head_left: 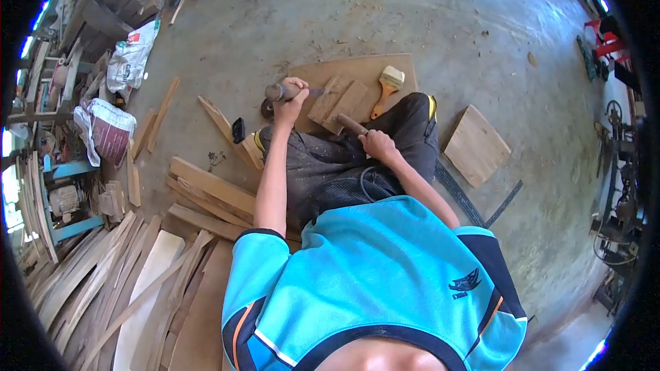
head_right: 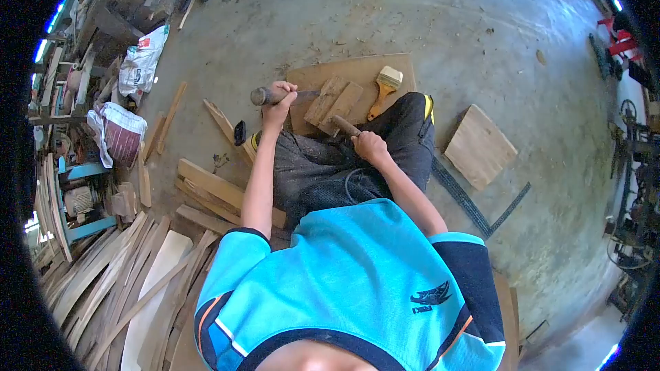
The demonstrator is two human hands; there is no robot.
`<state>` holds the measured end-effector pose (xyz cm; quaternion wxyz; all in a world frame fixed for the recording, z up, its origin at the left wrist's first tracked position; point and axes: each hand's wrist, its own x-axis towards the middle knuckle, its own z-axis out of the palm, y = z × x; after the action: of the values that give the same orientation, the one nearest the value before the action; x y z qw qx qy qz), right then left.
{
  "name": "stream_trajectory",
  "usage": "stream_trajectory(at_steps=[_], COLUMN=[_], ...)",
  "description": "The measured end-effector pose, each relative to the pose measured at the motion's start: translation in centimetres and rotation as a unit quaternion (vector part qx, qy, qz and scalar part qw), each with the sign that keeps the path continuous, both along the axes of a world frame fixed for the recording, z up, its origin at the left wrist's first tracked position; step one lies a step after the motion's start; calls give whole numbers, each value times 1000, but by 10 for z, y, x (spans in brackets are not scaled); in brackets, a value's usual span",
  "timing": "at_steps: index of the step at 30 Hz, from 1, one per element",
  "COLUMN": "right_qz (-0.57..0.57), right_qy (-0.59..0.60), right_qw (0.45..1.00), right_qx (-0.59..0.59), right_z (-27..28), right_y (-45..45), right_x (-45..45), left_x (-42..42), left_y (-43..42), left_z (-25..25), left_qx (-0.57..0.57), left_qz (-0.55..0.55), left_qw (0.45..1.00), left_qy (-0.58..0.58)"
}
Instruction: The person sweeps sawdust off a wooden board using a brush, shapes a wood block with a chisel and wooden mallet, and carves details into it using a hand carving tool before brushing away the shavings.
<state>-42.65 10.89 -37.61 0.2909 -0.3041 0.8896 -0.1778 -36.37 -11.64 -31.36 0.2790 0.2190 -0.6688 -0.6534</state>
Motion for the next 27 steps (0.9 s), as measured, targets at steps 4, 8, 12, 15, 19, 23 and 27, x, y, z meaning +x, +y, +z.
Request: stream_trajectory(at_steps=[4, 8, 12, 15, 19, 23, 27], right_qz=[0, -3, 6, 3, 2, -4, -9], right_qy=[-11, -38, -37, -31, -30, -28, -29], right_qw=[1000, 999, 999, 1000, 999, 1000, 1000], right_qx=[12, 15, 5, 3, -14, -10, -3], right_z=[-2, 4, 10, 9, 3, -1, 4], right_y=[-1, -1, 0, 0, 1, 1, 0], right_x=[-1, -2, -2, -3, -3, -2, -2], left_x=[-22, -32, -36, -41, -44, -47, -49], left_y=[-3, -2, 1, 0, 6, 11, 15], left_z=[12, 22, 29, 30, 32, 38, 27], left_qx=[-87, -124, -153, -150, -159, -226, -203], left_qz=[-82, -134, -143, -152, -153, -185, -218], left_qw=[992, 980, 973, 972, 970, 947, 947], left_qy=[-26, -84, -96, -99, -105, -133, -123])
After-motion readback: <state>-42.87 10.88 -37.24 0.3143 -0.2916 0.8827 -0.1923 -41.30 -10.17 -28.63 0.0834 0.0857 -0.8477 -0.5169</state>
